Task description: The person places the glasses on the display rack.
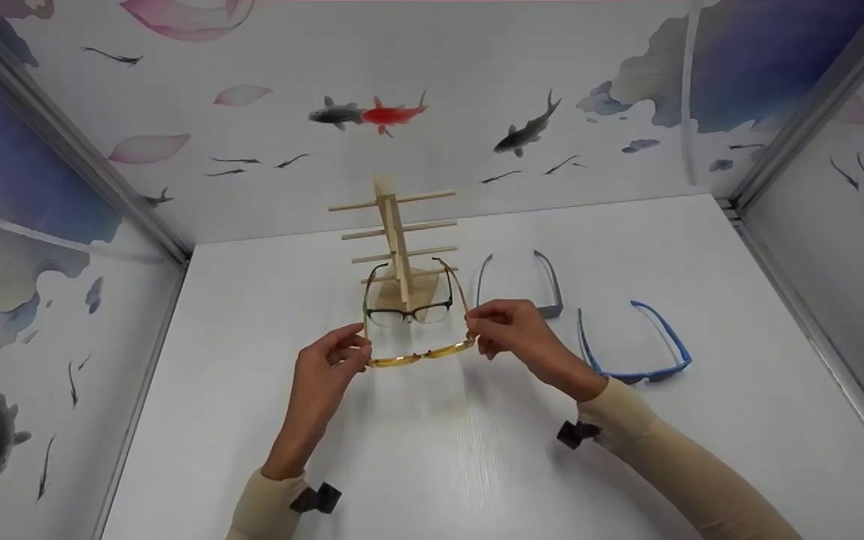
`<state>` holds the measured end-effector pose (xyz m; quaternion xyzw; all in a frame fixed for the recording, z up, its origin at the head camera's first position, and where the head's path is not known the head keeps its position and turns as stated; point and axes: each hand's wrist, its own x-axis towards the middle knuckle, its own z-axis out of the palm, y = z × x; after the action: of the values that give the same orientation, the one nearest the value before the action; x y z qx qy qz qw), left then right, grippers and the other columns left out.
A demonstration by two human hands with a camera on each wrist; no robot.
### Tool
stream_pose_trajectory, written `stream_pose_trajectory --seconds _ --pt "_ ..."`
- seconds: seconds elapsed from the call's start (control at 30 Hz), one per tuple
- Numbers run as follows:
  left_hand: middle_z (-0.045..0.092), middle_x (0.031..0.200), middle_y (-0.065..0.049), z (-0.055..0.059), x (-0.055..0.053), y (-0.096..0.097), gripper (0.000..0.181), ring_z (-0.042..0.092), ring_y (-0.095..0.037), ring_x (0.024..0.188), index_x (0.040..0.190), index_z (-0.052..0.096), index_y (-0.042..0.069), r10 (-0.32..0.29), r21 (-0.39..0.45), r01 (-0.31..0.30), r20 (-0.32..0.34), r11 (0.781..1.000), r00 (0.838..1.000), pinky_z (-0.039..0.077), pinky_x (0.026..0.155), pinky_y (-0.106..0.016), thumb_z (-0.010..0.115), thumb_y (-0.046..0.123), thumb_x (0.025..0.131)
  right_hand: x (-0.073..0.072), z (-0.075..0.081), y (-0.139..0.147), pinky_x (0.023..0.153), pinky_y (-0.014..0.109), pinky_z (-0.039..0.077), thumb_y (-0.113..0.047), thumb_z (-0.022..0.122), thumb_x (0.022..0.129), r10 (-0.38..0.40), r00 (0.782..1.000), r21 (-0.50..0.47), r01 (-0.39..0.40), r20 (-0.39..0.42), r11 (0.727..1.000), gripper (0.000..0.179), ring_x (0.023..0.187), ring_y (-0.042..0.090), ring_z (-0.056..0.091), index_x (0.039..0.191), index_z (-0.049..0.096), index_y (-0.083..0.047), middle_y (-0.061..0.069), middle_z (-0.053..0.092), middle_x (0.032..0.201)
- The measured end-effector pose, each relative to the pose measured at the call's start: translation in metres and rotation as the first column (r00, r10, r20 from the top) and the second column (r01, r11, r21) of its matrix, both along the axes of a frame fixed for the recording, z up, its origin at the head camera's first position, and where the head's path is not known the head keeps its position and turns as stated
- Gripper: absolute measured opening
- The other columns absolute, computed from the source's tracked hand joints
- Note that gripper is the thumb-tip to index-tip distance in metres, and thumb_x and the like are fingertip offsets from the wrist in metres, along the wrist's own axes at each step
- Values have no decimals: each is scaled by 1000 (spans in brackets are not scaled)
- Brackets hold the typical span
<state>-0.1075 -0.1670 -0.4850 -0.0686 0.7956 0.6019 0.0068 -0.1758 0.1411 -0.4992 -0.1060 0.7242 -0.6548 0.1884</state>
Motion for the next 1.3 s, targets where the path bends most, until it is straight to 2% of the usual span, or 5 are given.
stream_pose_trajectory --seconds 0.23,0.57,0.7,0.97,1.3 --pt "75 123 -16 -3 -5 -2 42 75 -26 104 145 69 -2 8 10 -7 -11 1000 1000 64 89 -31 74 9 105 -2 1 -1 72 29 61 -20 71 109 2 1000 -13 -2 7 1000 31 79 18 69 128 74 4 11 77 104" --pt "75 123 -16 1 -14 -5 37 75 -25 104 141 71 -1 17 56 -15 -32 998 999 64 89 -30 74 10 105 -8 4 -3 72 29 62 -21 72 108 -20 1000 -41 21 24 999 31 80 19 69 127 74 4 12 77 105" --pt "74 122 -16 3 -21 -7 37 74 -25 103 140 72 -3 18 80 -15 -35 997 999 64 90 -32 74 12 106 -14 6 -5 73 29 62 -22 72 108 -34 999 -41 35 26 999 33 82 20 69 128 74 4 13 77 106" --pt "73 125 -21 0 -38 -9 34 74 -25 105 137 74 -1 34 157 -30 -26 987 999 63 89 -26 74 14 106 -27 11 -11 74 28 62 -24 73 108 -75 996 -36 76 44 996 33 82 20 69 127 74 3 13 77 105" --pt "72 128 -24 -6 -50 -11 32 73 -25 106 136 75 -2 63 195 -60 -7 979 998 63 91 -25 73 14 107 -36 4 -17 73 27 62 -22 73 108 -90 994 -43 92 56 995 30 82 20 69 125 75 2 13 76 104"
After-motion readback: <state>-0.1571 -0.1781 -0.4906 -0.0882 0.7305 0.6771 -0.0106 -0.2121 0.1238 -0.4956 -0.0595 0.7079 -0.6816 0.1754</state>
